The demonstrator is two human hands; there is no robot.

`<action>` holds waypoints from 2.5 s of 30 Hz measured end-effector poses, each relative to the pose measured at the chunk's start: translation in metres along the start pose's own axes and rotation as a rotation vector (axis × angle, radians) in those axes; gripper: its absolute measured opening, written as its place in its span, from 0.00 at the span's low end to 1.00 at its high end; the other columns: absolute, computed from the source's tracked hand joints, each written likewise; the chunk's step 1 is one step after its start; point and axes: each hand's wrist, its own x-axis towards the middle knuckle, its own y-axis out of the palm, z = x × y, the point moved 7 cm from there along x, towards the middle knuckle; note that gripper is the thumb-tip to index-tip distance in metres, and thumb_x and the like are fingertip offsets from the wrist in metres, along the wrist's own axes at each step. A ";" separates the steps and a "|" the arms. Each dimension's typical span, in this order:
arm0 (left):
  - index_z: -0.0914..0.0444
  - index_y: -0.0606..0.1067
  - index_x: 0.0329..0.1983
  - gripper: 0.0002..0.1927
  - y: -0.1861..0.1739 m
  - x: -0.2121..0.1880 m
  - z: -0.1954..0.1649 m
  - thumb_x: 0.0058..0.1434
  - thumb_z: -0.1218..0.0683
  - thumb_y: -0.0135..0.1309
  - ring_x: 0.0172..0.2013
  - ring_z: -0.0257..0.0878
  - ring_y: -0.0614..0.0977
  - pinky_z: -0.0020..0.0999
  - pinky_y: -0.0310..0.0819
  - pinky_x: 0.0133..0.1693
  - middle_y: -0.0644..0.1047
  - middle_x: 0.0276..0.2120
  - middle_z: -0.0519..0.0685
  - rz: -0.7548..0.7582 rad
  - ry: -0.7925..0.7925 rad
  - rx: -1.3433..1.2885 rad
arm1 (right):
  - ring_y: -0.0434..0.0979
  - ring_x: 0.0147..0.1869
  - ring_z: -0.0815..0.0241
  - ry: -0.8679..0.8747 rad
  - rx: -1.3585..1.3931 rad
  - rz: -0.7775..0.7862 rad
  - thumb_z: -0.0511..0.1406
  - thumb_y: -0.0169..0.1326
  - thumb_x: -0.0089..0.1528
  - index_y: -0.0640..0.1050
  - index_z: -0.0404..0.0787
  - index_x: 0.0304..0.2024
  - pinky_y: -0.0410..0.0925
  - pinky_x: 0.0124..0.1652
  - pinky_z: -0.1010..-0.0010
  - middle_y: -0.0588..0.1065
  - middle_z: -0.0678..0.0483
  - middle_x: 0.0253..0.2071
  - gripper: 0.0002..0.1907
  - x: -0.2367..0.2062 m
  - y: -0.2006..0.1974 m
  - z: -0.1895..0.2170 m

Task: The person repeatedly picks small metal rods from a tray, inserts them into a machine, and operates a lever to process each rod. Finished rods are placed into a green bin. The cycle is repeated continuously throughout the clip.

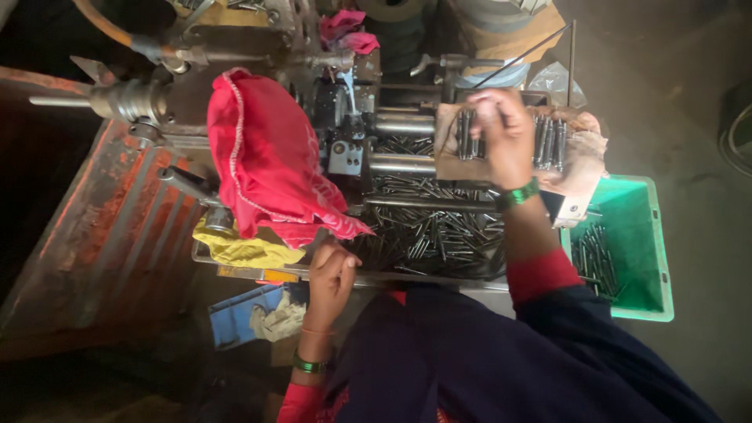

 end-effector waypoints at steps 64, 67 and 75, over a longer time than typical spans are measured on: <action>0.65 0.70 0.35 0.16 -0.209 0.099 0.238 0.75 0.50 0.54 0.23 0.32 0.73 0.29 0.67 0.28 0.72 0.23 0.46 -0.546 -0.171 -0.295 | 0.74 0.38 0.75 0.219 -0.076 0.205 0.36 0.57 0.71 0.82 0.42 0.52 0.70 0.36 0.83 0.82 0.60 0.47 0.09 -0.020 0.137 -0.075; 0.65 0.68 0.34 0.17 -0.210 0.099 0.236 0.76 0.51 0.55 0.24 0.32 0.73 0.30 0.67 0.29 0.73 0.24 0.46 -0.561 -0.168 -0.323 | 0.76 0.43 0.75 0.167 -0.076 0.211 0.36 0.57 0.71 0.82 0.41 0.52 0.71 0.37 0.82 0.81 0.59 0.47 0.09 -0.021 0.139 -0.072; 0.64 0.68 0.35 0.16 -0.209 0.095 0.231 0.75 0.50 0.55 0.23 0.32 0.73 0.29 0.66 0.28 0.72 0.23 0.45 -0.572 -0.176 -0.312 | 0.77 0.45 0.74 0.178 -0.063 0.220 0.36 0.57 0.71 0.82 0.40 0.52 0.72 0.38 0.81 0.81 0.58 0.49 0.09 -0.025 0.136 -0.074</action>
